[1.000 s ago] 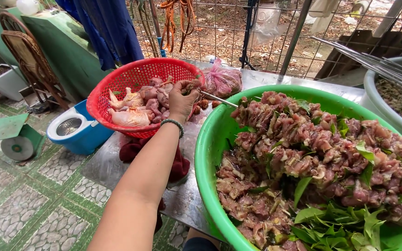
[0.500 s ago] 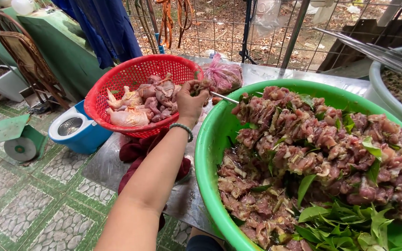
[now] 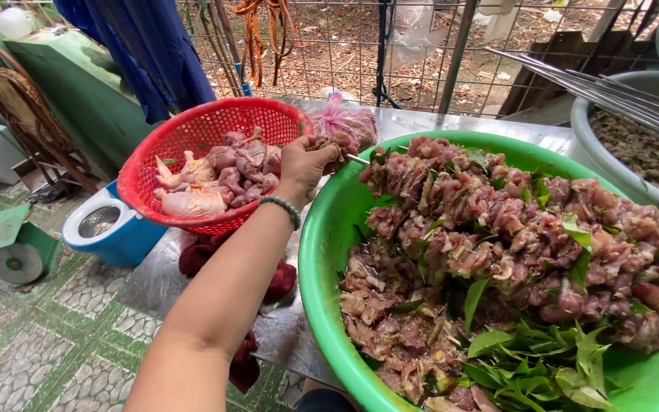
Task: Skewering marinated raw meat pieces and green leaves onto metal skewers for grilling.
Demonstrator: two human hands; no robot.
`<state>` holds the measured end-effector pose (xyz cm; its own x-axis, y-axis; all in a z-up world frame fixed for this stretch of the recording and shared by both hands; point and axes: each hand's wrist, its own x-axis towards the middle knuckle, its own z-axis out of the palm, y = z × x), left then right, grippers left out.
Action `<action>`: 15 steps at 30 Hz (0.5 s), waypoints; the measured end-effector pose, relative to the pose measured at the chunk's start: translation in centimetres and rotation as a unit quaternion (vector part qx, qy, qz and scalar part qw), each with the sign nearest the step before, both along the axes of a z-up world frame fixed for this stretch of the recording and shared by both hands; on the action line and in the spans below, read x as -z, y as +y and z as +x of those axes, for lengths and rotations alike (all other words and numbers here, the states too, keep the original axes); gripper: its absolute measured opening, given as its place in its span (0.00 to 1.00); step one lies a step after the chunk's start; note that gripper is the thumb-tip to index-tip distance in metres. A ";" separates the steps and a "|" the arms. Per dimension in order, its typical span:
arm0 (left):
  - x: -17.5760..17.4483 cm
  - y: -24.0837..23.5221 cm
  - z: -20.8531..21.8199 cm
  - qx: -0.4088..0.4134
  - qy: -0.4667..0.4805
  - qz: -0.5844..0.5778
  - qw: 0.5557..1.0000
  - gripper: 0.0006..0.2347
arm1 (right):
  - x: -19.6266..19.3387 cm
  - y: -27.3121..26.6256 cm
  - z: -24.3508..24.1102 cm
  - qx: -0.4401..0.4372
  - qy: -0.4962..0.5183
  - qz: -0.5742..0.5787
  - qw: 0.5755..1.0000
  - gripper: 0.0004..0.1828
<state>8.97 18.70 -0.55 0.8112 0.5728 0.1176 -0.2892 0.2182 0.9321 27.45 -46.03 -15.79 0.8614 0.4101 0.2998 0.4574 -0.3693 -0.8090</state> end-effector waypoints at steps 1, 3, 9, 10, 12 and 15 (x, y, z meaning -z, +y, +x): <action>-1.4 -1.4 -0.6 0.018 -0.007 0.026 0.999 0.09 | 0.2 -0.2 -0.1 0.018 0.026 -0.007 0.999 0.21; -3.2 -4.1 -1.2 0.036 -0.012 0.051 0.998 0.09 | 0.1 -0.1 -0.4 0.036 0.054 -0.015 0.998 0.18; 0.6 -6.8 -0.1 -0.075 0.149 0.280 0.946 0.11 | -7.1 3.6 -6.8 0.004 -0.089 -0.061 0.994 0.13; 1.5 -7.0 0.4 -0.046 0.116 0.268 0.955 0.12 | -8.0 4.0 -7.5 0.005 -0.106 -0.077 0.991 0.13; 1.8 -8.0 0.5 -0.008 0.094 0.248 0.964 0.14 | -9.3 4.5 -8.7 0.008 -0.111 -0.102 0.988 0.12; -0.5 -9.1 -0.9 0.080 0.096 0.225 0.966 0.26 | -10.7 5.7 -9.5 -0.019 -0.094 -0.079 0.992 0.16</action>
<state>8.08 9.56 -0.06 0.9166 0.3644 0.1645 -0.0982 -0.1936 0.9761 17.95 -40.34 -5.04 0.7793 0.4962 0.3828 0.6106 -0.4637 -0.6420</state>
